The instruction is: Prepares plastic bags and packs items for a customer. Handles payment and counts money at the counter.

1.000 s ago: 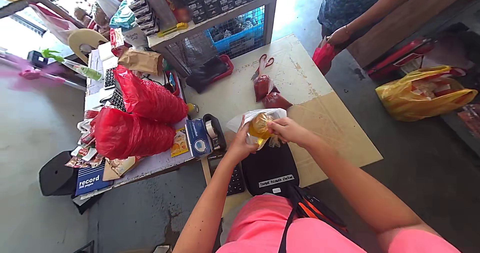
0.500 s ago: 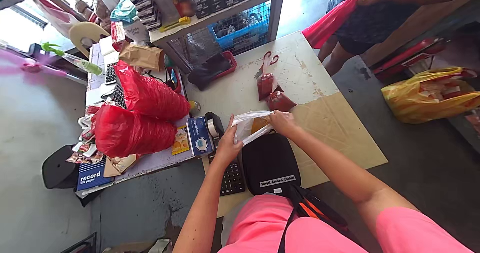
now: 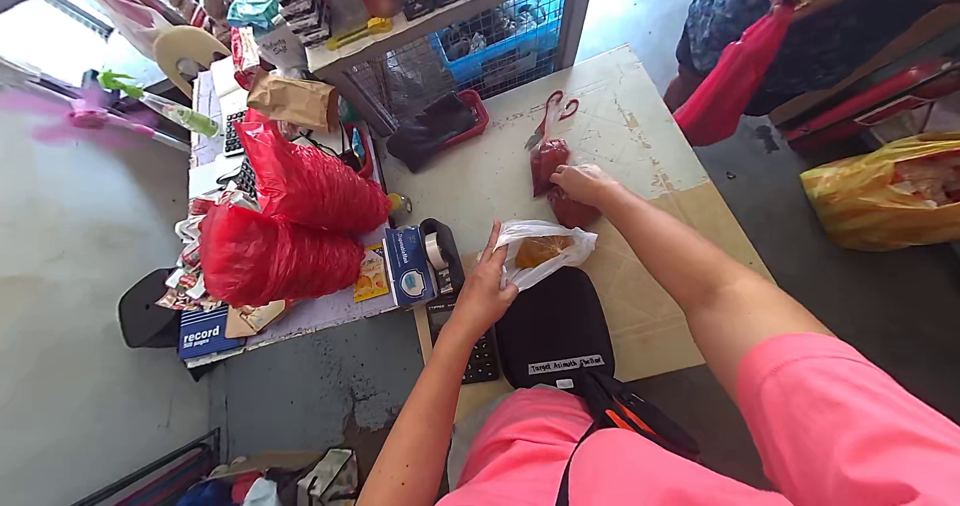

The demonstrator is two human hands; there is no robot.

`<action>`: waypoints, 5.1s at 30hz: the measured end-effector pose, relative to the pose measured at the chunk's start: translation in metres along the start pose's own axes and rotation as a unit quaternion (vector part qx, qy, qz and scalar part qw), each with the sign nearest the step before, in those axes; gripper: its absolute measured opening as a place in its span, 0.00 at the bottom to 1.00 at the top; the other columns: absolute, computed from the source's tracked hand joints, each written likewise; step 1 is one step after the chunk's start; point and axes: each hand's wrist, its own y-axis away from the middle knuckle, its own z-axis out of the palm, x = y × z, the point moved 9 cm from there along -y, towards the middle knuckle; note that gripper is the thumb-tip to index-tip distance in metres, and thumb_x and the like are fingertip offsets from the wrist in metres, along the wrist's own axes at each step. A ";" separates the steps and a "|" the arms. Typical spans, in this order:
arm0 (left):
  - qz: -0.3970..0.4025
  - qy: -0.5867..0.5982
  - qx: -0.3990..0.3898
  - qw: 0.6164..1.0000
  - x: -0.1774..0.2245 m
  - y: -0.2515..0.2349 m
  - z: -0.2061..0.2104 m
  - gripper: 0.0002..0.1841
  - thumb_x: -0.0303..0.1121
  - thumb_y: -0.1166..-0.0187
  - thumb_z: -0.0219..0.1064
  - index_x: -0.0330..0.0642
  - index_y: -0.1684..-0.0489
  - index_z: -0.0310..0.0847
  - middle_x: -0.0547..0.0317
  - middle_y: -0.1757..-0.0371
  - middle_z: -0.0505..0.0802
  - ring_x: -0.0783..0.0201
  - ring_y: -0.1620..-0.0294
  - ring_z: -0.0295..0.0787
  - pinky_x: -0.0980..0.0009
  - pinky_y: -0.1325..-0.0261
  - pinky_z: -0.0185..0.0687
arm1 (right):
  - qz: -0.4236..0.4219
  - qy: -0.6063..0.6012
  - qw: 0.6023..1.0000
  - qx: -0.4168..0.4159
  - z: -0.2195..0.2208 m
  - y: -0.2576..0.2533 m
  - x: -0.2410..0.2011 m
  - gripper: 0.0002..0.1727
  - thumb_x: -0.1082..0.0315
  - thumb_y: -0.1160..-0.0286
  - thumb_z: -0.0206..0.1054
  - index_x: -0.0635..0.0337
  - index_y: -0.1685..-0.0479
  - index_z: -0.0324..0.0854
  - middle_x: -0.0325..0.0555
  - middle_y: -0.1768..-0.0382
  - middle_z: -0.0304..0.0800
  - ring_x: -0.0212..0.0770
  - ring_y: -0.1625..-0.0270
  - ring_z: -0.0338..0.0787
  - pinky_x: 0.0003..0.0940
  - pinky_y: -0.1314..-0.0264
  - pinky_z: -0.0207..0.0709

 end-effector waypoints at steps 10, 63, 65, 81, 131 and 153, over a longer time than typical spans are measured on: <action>-0.012 0.001 -0.006 1.000 -0.001 0.000 -0.003 0.40 0.25 0.30 0.68 0.44 0.10 0.62 0.57 0.03 0.50 0.60 0.20 0.77 0.59 0.27 0.82 | 0.245 -0.046 0.965 -0.086 -0.022 0.066 0.028 0.16 0.73 0.17 0.58 0.81 0.47 0.83 0.76 0.37 0.84 0.74 0.30 0.81 0.76 0.32 0.71; 0.009 0.040 0.033 0.999 -0.023 -0.002 -0.019 0.43 0.25 0.32 0.66 0.48 0.07 0.58 0.58 0.05 0.59 0.64 0.17 0.74 0.62 0.23 0.78 | -0.164 -0.251 0.948 -0.103 -0.051 0.080 -0.128 0.17 0.61 0.10 0.58 0.63 0.51 0.91 0.52 0.60 0.95 0.49 0.62 0.93 0.54 0.51 0.86; 0.007 0.043 0.033 0.998 -0.023 0.000 -0.017 0.43 0.26 0.31 0.67 0.47 0.07 0.59 0.57 0.05 0.59 0.64 0.17 0.73 0.61 0.22 0.78 | -0.130 -0.270 0.954 0.028 -0.094 0.049 -0.088 0.17 0.62 0.08 0.55 0.60 0.49 0.90 0.49 0.59 0.96 0.46 0.64 0.93 0.52 0.57 0.87; -0.033 0.018 0.013 0.999 -0.021 0.007 -0.021 0.45 0.28 0.31 0.67 0.50 0.05 0.54 0.60 0.04 0.56 0.63 0.19 0.76 0.59 0.27 0.82 | 0.117 0.066 0.988 -0.072 -0.055 -0.036 0.039 0.13 0.72 0.23 0.68 0.77 0.51 0.86 0.76 0.41 0.85 0.75 0.32 0.82 0.77 0.36 0.73; 0.079 0.127 0.084 0.985 -0.023 -0.024 -0.053 0.37 0.21 0.28 0.59 0.45 0.11 0.65 0.64 0.06 0.62 0.67 0.10 0.63 0.60 0.15 0.70 | -0.135 -0.249 0.955 0.091 0.006 0.037 -0.169 0.19 0.56 0.13 0.60 0.64 0.42 0.85 0.61 0.48 0.90 0.59 0.44 0.91 0.61 0.39 0.82; -0.218 0.103 0.107 0.965 -0.076 -0.030 -0.069 0.29 0.36 0.19 0.65 0.40 0.18 0.66 0.46 0.57 0.93 0.56 0.66 0.87 0.56 0.61 0.83 | 0.039 -0.313 0.949 0.028 0.017 0.098 -0.157 0.07 0.77 0.30 0.71 0.69 0.56 0.88 0.62 0.54 0.91 0.60 0.46 0.91 0.60 0.39 0.82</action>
